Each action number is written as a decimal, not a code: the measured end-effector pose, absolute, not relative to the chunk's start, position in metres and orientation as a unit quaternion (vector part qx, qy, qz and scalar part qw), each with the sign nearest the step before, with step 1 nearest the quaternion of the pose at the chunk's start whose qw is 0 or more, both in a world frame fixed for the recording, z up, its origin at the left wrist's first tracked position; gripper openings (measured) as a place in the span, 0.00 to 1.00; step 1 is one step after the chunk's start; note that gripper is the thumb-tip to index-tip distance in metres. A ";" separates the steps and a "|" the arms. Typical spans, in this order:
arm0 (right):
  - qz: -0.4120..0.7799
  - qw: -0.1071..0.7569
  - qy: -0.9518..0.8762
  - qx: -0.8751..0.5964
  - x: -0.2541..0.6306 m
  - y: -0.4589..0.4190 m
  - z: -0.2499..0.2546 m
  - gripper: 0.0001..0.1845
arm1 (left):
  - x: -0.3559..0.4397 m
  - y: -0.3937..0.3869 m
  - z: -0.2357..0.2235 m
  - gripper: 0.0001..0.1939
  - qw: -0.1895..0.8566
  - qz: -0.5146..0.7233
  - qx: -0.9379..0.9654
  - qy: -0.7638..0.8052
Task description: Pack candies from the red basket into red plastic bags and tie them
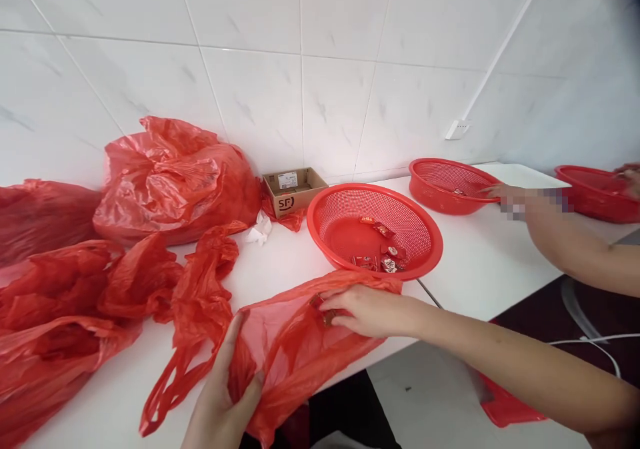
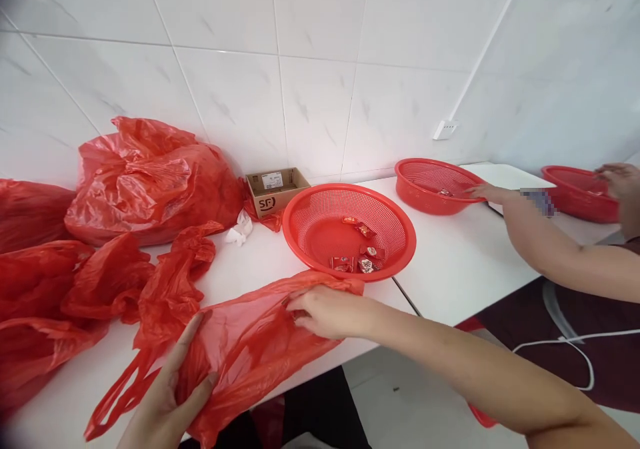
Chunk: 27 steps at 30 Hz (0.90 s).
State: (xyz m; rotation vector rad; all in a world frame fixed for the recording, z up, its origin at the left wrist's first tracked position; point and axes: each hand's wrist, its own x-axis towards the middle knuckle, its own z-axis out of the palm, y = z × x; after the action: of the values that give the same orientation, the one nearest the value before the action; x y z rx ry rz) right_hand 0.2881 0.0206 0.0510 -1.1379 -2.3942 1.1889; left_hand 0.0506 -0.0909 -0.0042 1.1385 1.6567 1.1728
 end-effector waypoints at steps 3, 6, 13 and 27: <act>0.484 0.088 -0.807 -0.327 0.315 0.044 0.092 0.15 | 0.042 -0.091 -0.008 0.38 0.402 0.428 0.477 0.654; 0.384 0.164 -0.794 -0.441 0.346 0.083 0.107 0.21 | 0.039 -0.091 -0.008 0.39 0.400 0.415 0.502 0.644; 0.228 -0.135 -0.775 -0.574 0.375 0.130 0.036 0.38 | 0.054 -0.095 -0.001 0.34 0.346 0.453 0.500 0.652; 0.588 0.199 -0.663 -0.418 0.374 0.127 0.088 0.19 | 0.040 -0.093 0.001 0.37 0.389 0.430 0.477 0.660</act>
State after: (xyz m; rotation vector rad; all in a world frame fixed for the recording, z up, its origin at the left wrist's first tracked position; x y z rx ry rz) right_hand 0.3736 0.1273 0.0882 -1.1678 -1.8549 1.6455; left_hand 0.0405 -0.0932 0.0013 1.2143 1.6784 1.0946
